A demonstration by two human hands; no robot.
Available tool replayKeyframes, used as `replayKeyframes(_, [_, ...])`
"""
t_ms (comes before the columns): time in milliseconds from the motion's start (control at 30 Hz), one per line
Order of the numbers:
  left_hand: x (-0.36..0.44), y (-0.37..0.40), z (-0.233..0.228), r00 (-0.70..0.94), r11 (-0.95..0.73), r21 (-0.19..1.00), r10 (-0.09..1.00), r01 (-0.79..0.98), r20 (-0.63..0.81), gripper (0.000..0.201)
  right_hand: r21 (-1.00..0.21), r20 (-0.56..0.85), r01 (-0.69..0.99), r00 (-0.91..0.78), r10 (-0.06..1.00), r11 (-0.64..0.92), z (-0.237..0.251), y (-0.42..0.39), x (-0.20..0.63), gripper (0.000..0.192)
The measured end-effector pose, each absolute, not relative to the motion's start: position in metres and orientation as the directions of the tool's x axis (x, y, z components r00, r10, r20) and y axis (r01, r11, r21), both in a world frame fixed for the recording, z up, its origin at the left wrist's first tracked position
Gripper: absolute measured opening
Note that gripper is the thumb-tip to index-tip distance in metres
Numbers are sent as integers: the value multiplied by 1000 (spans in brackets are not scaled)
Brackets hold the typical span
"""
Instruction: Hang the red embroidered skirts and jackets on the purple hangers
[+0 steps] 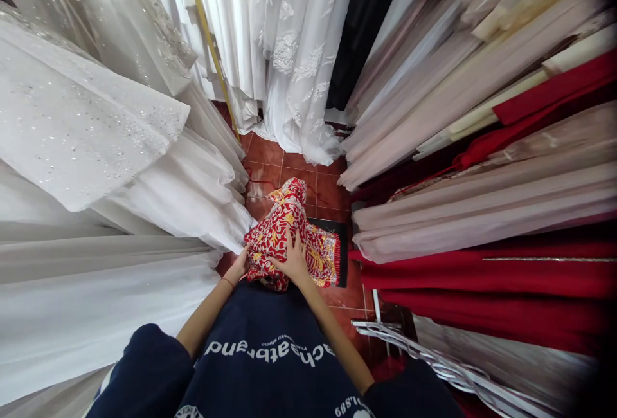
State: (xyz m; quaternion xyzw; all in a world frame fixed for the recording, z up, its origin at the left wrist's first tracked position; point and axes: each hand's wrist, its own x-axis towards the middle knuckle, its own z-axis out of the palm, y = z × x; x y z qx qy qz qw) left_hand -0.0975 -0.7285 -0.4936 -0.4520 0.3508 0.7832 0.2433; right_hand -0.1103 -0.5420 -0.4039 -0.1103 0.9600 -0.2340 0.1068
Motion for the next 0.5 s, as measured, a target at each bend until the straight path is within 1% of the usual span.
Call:
replayKeyframes(167, [-92,-749,-491,-407,-603,333,-15,-725,-913,39,-449,-182,-104,-962,-205,888,-397,-548,-109,99])
replayKeyframes(267, [-89,-752,-484,-406,-583,346,-31,-735,-913,38,-389,-127,-105,-978,-166,915,-394,-559,-106,95])
replayKeyframes(300, [-90,-752,-480,-416,-578,359,-37,-733,-909,38,-369,-97,-127,-980,-174,921,-394,-564,-105,93])
replayKeyframes(367, [-93,-752,-470,-453,-568,404,-60,-717,-889,36,-345,-44,-202,-972,-231,917,-392,-574,-104,89])
replayKeyframes(433, [-98,-754,-457,-508,-557,472,-102,-683,-855,35,-343,-20,-281,-952,-306,897,-390,-582,-104,81])
replayKeyframes(500, [-103,-759,-440,-570,-538,559,-167,-631,-804,34,-350,-18,-332,-932,-361,876,-389,-585,-104,71])
